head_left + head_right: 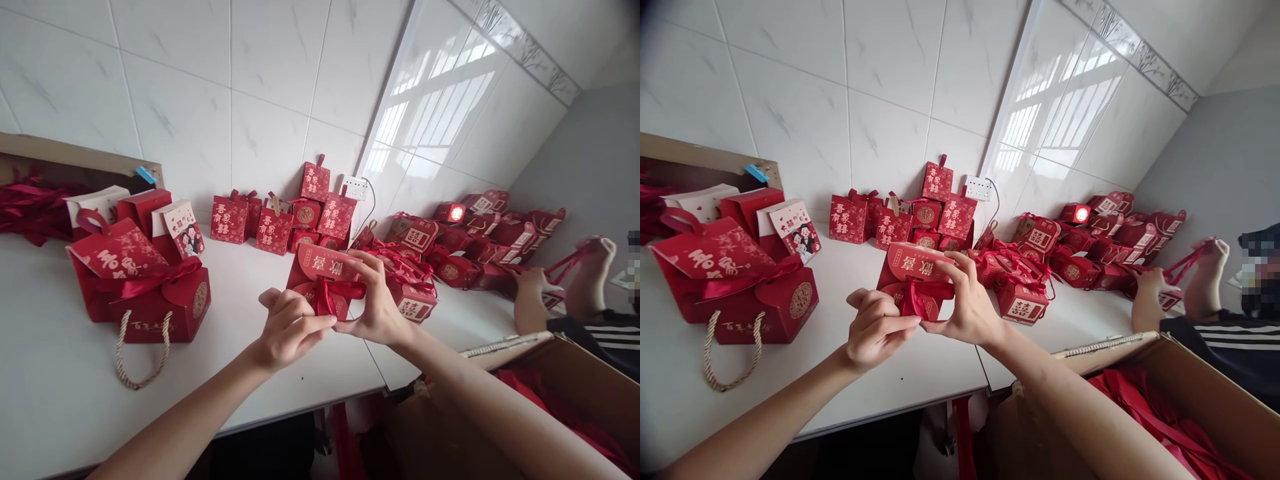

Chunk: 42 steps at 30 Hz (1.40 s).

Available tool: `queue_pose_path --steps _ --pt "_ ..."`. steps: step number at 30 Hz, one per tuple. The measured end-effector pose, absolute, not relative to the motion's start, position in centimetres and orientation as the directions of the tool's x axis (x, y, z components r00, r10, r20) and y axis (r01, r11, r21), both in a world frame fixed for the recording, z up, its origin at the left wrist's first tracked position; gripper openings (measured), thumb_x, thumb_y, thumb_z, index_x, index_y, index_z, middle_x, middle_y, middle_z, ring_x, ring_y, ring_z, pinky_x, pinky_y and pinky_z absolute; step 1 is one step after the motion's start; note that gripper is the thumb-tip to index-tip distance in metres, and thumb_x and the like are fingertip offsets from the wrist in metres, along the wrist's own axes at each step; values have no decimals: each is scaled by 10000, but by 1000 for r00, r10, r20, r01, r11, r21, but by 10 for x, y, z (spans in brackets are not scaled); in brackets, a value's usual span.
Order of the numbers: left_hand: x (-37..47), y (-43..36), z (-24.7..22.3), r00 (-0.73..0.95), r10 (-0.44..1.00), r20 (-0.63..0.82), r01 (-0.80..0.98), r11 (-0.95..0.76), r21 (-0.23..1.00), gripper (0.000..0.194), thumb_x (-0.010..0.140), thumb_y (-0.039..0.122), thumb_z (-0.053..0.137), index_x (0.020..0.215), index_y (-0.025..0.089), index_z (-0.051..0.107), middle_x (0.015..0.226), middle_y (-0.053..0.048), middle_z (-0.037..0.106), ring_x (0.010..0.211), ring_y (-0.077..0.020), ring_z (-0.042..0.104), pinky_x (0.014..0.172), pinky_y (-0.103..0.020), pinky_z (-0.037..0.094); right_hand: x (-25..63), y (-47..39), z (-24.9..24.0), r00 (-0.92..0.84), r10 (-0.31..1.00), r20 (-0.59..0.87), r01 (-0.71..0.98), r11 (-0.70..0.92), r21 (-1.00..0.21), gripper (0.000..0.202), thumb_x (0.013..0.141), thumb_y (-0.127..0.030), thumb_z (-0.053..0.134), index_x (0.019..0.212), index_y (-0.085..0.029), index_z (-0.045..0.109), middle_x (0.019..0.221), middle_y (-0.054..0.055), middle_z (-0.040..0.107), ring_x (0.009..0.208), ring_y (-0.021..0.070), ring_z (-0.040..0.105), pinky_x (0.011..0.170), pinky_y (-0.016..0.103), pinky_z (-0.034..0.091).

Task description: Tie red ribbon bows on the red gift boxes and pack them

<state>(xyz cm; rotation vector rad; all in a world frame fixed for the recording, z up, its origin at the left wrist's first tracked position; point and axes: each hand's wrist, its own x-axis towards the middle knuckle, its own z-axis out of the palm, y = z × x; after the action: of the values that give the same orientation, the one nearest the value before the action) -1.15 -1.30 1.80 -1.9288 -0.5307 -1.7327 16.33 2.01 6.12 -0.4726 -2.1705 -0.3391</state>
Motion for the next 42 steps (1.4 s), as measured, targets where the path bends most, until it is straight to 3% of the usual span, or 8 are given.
queue_pose_path --steps 14,42 --pt "-10 -11 16 108 -30 994 587 -804 -88 102 850 137 537 832 210 607 539 61 486 589 -107 433 657 -305 239 163 20 59 -553 253 794 445 895 25 862 682 -500 693 1339 -201 222 1239 190 353 1196 346 414 745 464 563" --pt "-10 -12 17 110 -50 993 578 -809 -105 81 847 155 546 860 212 602 553 60 485 597 -110 450 662 -309 253 165 22 59 -562 235 793 454 889 58 837 701 -558 646 1328 -217 210 1228 179 376 1166 336 440 791 515 539"
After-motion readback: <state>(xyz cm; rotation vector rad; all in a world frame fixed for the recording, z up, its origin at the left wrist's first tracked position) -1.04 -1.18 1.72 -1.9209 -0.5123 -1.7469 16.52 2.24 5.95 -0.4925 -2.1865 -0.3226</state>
